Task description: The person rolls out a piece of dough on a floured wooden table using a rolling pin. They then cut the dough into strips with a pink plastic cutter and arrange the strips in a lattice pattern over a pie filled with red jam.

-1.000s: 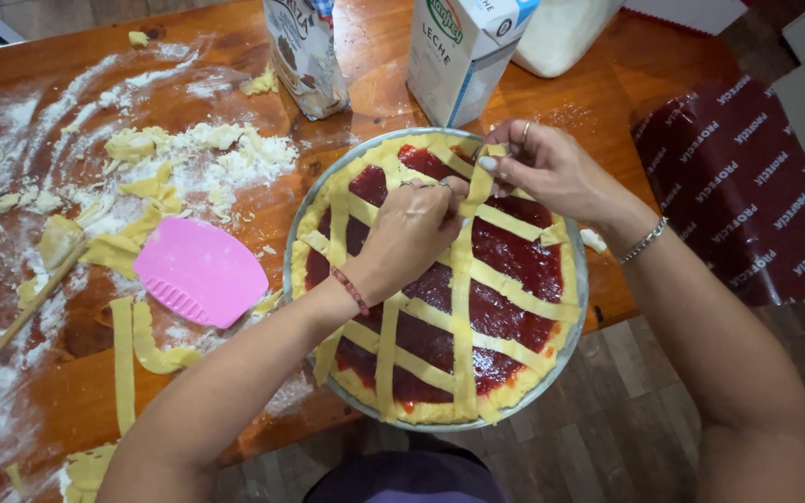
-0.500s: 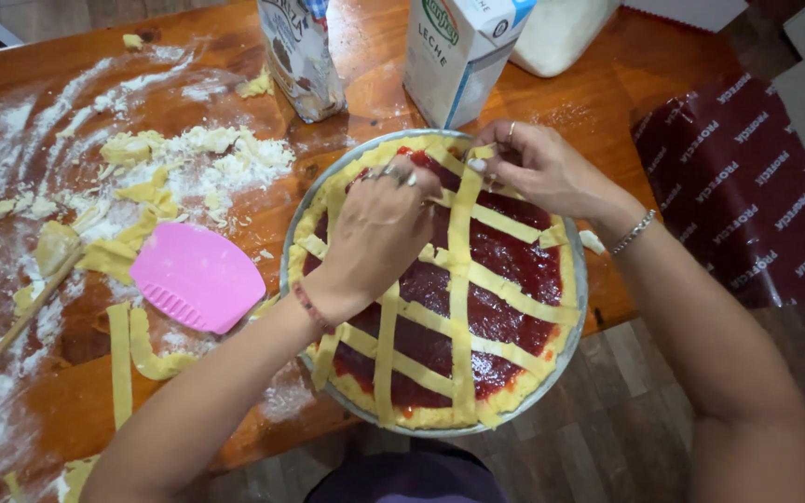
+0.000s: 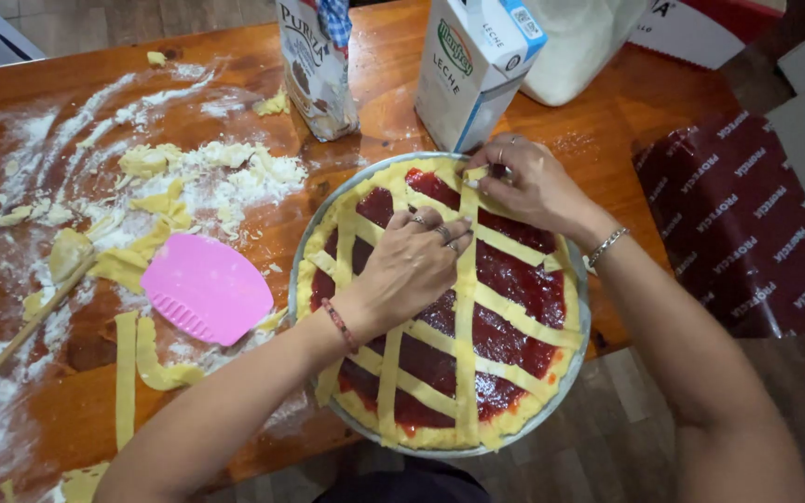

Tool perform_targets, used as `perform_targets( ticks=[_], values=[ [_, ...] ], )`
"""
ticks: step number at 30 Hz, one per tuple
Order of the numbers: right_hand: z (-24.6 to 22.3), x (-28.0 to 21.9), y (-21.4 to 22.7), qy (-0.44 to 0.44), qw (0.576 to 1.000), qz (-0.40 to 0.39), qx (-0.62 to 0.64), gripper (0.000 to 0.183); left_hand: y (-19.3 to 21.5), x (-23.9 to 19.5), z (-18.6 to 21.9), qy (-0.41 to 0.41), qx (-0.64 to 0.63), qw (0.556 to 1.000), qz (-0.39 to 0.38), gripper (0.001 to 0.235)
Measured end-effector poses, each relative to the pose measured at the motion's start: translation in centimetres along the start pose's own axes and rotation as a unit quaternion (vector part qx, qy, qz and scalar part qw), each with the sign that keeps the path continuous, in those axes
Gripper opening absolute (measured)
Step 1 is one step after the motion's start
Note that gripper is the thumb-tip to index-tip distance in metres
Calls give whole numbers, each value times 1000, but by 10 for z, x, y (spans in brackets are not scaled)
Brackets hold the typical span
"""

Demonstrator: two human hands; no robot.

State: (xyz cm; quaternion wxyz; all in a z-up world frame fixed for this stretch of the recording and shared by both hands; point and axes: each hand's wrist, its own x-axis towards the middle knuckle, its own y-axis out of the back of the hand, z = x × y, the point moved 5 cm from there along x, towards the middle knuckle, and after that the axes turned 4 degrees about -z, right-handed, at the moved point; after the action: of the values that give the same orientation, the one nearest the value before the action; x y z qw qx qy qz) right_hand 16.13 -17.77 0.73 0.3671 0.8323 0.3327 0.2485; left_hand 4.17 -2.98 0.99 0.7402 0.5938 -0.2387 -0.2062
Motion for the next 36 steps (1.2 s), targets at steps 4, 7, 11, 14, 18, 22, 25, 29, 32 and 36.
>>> perform_targets(
  ticks=[4,7,11,14,18,22,25,29,32,36],
  values=[
    [4,3,4,-9,998,48,-49,24,-6,4,-1,-1,-18,1000,-19,45],
    [12,3,1,-41,995,69,-63,25,-2,4,0,-2,-36,999,-5,42],
    [34,0,-5,-89,990,104,-43,27,-6,3,-3,3,-57,998,7,40],
    [36,2,-4,-90,988,115,-50,23,8,0,0,10,-63,998,-8,43],
    [32,2,-3,-83,986,130,-68,15,5,-8,-2,-11,-76,996,47,41],
    [46,3,-8,-82,980,151,-103,14,29,-33,-4,-7,-101,991,84,36],
    [47,3,-10,-58,977,158,-130,14,32,-58,-21,1,-76,988,134,33],
    [29,-4,-13,-41,965,143,-215,17,54,-115,-59,16,3,974,225,23],
    [41,-15,-16,-5,951,98,-292,23,124,-181,-74,25,11,951,307,26],
    [18,-23,-11,-54,984,89,-145,28,147,-267,-106,186,22,944,272,29]
  ],
)
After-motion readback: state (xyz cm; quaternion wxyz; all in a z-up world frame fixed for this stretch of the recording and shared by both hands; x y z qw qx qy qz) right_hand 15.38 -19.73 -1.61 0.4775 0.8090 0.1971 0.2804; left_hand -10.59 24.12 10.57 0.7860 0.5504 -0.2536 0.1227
